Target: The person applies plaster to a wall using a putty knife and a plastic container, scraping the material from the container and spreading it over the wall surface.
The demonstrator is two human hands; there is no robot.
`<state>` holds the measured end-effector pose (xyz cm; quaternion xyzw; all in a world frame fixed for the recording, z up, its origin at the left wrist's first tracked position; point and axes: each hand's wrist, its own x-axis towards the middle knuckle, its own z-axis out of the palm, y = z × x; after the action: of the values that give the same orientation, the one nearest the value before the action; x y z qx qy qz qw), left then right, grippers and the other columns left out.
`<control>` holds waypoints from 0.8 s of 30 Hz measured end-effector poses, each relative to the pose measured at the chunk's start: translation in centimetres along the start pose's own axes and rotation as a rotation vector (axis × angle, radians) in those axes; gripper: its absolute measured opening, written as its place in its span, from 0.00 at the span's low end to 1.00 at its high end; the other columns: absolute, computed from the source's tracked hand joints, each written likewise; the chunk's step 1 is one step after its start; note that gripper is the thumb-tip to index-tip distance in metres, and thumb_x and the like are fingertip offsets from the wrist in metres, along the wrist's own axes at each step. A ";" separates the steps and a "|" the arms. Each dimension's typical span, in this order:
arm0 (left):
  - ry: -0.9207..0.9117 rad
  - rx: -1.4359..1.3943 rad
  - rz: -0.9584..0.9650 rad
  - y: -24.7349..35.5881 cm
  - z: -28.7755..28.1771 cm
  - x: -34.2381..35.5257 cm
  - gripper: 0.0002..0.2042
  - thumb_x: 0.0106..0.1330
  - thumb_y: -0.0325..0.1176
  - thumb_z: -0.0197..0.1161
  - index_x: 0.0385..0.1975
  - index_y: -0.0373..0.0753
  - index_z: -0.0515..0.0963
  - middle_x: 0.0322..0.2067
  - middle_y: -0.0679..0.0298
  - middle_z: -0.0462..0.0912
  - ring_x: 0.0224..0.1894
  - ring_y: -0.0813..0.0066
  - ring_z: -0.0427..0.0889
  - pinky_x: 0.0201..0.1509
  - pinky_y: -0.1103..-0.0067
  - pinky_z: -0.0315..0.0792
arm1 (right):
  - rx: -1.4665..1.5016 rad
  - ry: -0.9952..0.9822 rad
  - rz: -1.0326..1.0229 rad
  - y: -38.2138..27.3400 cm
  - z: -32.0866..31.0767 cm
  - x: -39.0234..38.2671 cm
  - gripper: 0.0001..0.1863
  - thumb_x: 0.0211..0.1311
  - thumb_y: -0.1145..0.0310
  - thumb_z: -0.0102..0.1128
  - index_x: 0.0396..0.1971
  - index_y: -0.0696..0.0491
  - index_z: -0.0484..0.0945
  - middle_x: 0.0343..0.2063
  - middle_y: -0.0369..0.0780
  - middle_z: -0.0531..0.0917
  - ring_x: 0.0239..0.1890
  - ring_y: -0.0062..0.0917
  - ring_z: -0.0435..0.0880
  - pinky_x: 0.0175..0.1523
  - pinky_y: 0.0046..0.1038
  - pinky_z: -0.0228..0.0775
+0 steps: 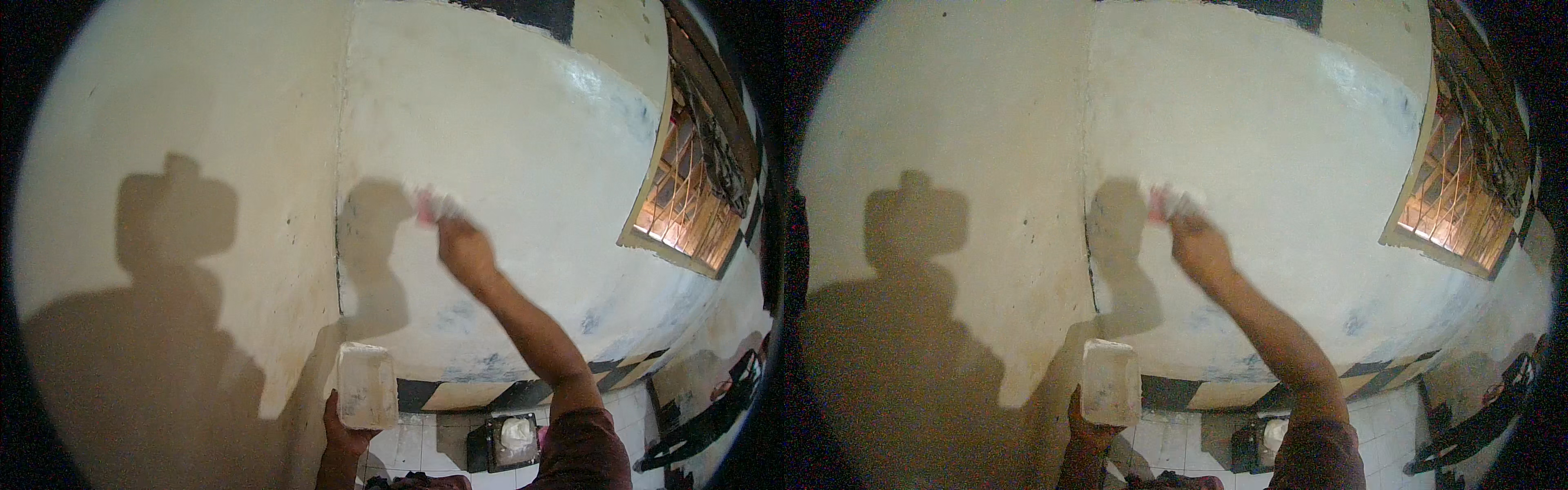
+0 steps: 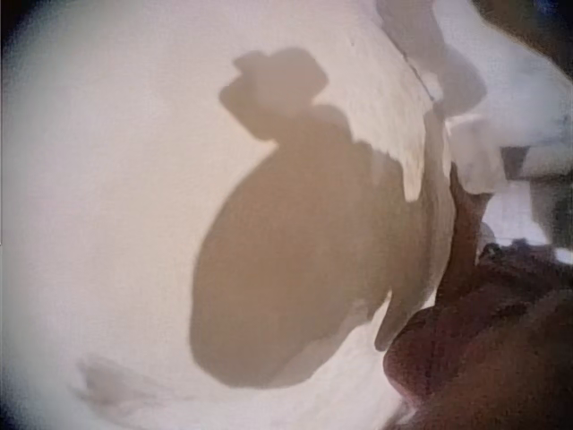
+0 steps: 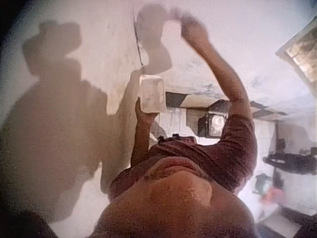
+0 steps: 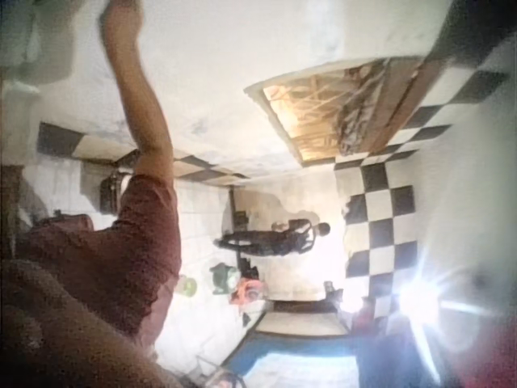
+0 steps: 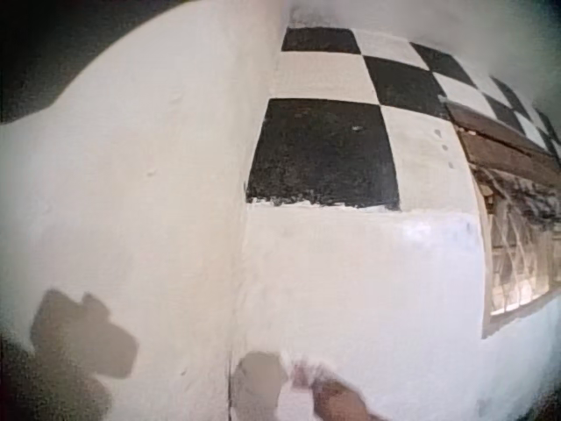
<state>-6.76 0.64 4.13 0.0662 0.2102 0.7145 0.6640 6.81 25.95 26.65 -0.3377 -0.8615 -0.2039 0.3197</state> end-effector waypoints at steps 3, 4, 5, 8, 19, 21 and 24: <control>-0.121 -0.096 -0.043 -1.0 -2.9 1.1 0.37 0.59 0.63 0.47 0.63 0.44 0.59 0.56 0.54 0.69 0.57 0.48 0.70 0.53 0.48 0.67 | -0.023 0.586 0.107 2.1 -5.9 4.9 0.11 0.65 0.69 0.46 0.37 0.55 0.78 0.24 0.48 0.80 0.25 0.43 0.79 0.31 0.40 0.71; -0.117 -0.109 -0.057 -1.1 -3.3 1.2 0.37 0.58 0.63 0.47 0.63 0.44 0.59 0.56 0.54 0.68 0.57 0.48 0.69 0.54 0.48 0.67 | -0.035 0.689 0.185 3.1 -7.1 6.2 0.11 0.65 0.68 0.46 0.39 0.54 0.78 0.24 0.48 0.80 0.26 0.43 0.79 0.31 0.41 0.71; -0.117 -0.126 -0.071 -1.3 -3.5 1.3 0.37 0.58 0.63 0.48 0.63 0.44 0.59 0.56 0.54 0.68 0.57 0.48 0.69 0.54 0.48 0.66 | -0.051 0.794 0.259 4.1 -7.9 7.2 0.12 0.65 0.68 0.46 0.40 0.54 0.79 0.25 0.47 0.80 0.26 0.44 0.79 0.31 0.43 0.71; -0.050 -0.099 -0.090 -1.2 -2.0 0.4 0.37 0.58 0.62 0.48 0.64 0.44 0.59 0.57 0.54 0.68 0.57 0.48 0.69 0.54 0.48 0.66 | -0.051 0.836 0.478 6.3 -7.1 9.2 0.10 0.61 0.68 0.49 0.36 0.53 0.79 0.26 0.46 0.81 0.27 0.44 0.79 0.32 0.43 0.71; -0.111 -0.260 0.042 -1.2 -3.0 0.2 0.30 0.61 0.53 0.50 0.60 0.41 0.63 0.54 0.51 0.70 0.53 0.48 0.72 0.53 0.49 0.68 | -0.202 0.444 -0.317 -7.7 9.1 8.7 0.25 0.49 0.70 0.55 0.48 0.69 0.71 0.35 0.50 0.80 0.33 0.38 0.80 0.34 0.43 0.75; -0.094 -0.275 0.075 -1.0 -2.6 0.1 0.29 0.62 0.52 0.50 0.60 0.41 0.63 0.54 0.51 0.70 0.53 0.48 0.73 0.53 0.50 0.68 | -0.138 0.490 -0.325 -7.6 8.1 7.8 0.19 0.49 0.72 0.55 0.44 0.62 0.74 0.35 0.49 0.80 0.36 0.39 0.80 0.36 0.41 0.75; -0.045 -0.231 0.084 -0.9 -5.3 0.6 0.35 0.59 0.62 0.47 0.61 0.43 0.63 0.54 0.54 0.71 0.54 0.51 0.74 0.48 0.49 0.72 | -0.064 0.503 -0.271 -7.0 1.3 9.9 0.11 0.52 0.74 0.52 0.37 0.56 0.78 0.36 0.45 0.81 0.40 0.38 0.80 0.41 0.40 0.74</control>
<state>-7.99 0.11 -1.10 0.0143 0.1086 0.7596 0.6411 -4.36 26.39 31.60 -0.1681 -0.7855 -0.3494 0.4823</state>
